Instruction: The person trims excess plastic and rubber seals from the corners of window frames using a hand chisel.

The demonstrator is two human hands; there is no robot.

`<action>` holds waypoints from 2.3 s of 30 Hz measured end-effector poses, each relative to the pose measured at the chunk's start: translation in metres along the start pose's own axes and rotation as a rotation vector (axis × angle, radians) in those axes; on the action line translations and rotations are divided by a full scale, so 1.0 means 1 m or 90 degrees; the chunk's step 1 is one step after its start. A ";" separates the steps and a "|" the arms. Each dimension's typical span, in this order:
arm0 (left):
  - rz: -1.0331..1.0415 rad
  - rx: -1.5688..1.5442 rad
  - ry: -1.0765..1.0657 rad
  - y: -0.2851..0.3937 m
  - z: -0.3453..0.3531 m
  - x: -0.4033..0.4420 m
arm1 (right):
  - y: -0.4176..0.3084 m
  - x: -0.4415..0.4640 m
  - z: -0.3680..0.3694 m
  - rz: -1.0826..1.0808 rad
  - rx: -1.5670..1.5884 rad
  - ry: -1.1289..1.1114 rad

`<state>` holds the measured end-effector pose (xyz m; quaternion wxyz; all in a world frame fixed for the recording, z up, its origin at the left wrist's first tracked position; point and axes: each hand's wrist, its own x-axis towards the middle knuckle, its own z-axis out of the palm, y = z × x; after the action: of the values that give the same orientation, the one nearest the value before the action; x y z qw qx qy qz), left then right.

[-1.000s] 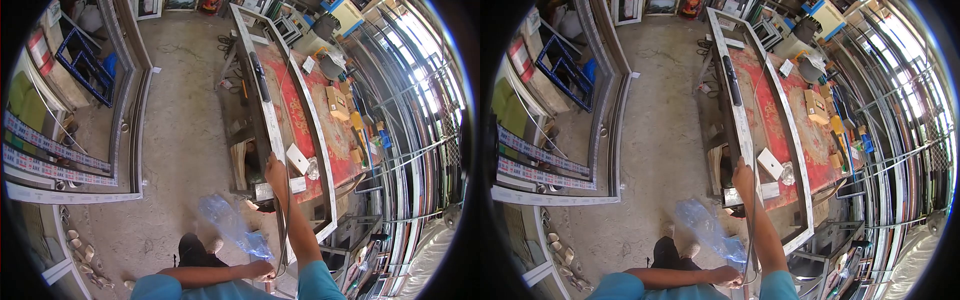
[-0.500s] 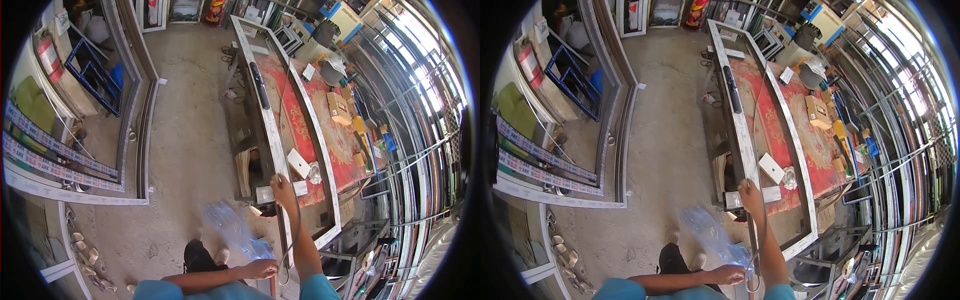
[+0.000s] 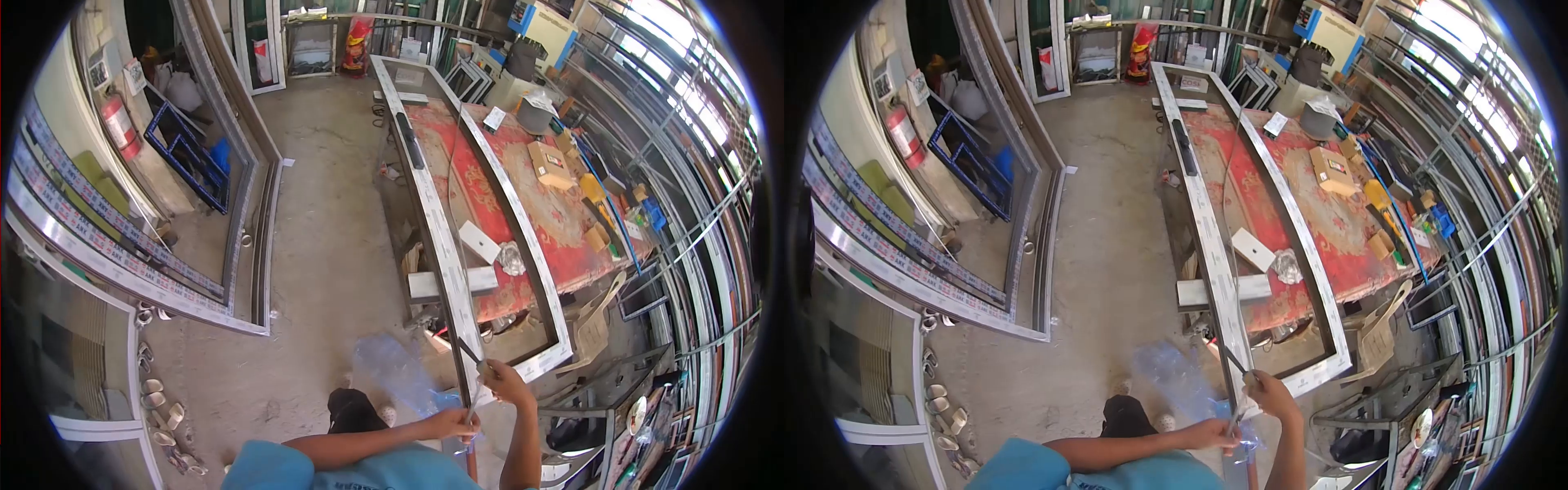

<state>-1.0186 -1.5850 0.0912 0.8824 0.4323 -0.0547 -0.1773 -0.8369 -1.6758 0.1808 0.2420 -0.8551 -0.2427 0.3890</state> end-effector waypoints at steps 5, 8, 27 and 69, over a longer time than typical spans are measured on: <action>-0.060 -0.045 0.257 -0.012 -0.013 -0.021 | 0.059 -0.059 0.008 0.052 0.184 0.021; -0.018 -0.183 0.350 -0.019 -0.023 -0.032 | 0.083 -0.084 0.019 0.054 0.260 0.042; 0.351 1.038 -0.156 -0.091 0.100 0.107 | 0.071 -0.166 0.012 -0.171 0.481 0.158; 0.186 0.081 0.533 -0.143 -0.001 0.061 | 0.025 -0.142 0.036 0.020 -0.465 0.042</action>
<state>-1.0001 -1.6871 -0.0249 0.8161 0.5079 0.2359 0.1429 -0.9414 -1.7723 0.2224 -0.0775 -0.9007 -0.3447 0.2528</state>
